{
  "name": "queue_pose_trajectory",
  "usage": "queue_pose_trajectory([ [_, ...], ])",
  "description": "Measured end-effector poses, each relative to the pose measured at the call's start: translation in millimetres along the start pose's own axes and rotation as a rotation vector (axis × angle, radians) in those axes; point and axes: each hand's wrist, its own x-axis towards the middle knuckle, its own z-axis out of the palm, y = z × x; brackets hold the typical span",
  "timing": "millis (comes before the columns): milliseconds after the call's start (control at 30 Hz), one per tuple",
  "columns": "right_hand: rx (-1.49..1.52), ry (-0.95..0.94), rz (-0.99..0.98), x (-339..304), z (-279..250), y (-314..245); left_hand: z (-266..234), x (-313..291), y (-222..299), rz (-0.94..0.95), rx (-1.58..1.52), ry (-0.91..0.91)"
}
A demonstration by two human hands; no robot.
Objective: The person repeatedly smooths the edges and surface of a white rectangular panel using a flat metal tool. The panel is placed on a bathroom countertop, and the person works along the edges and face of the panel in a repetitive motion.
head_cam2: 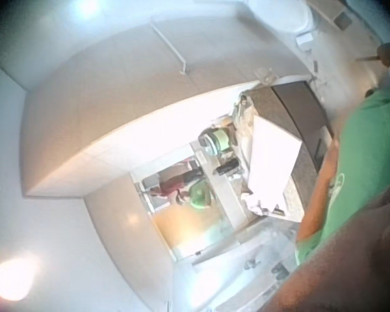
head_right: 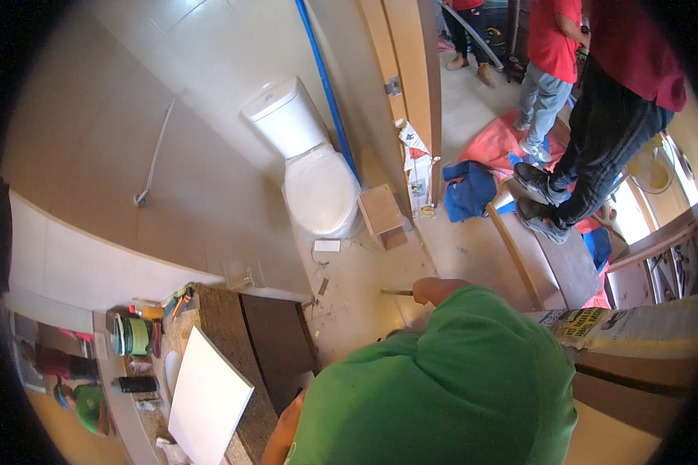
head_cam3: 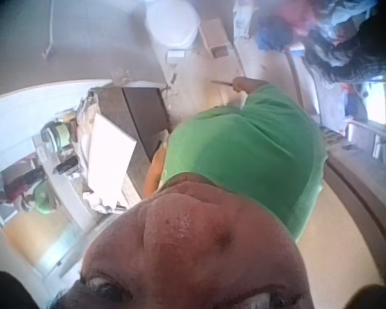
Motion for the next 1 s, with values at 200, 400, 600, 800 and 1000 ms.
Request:
queue_pose_trajectory([
  [200,-0.034,-0.01,-0.086,10.7,10.3,12.4,-17.4,-14.7,61.8,0.115,0.117,-0.183],
  [400,-0.009,-0.021,-0.096,5.0,-1.3,19.9,-37.1,-5.9,172.2,0.696,0.021,-0.322],
  [600,0.438,0.071,-0.049,-9.3,-9.7,4.4,10.1,25.7,215.9,1.104,-0.125,-0.293],
  [800,0.539,0.114,-0.095,-26.1,-16.2,-10.9,19.2,30.6,218.8,1.211,-0.181,-0.265],
  [1000,0.532,0.121,-0.127,-38.0,-25.9,-14.9,19.9,27.7,215.2,1.273,-0.184,-0.239],
])
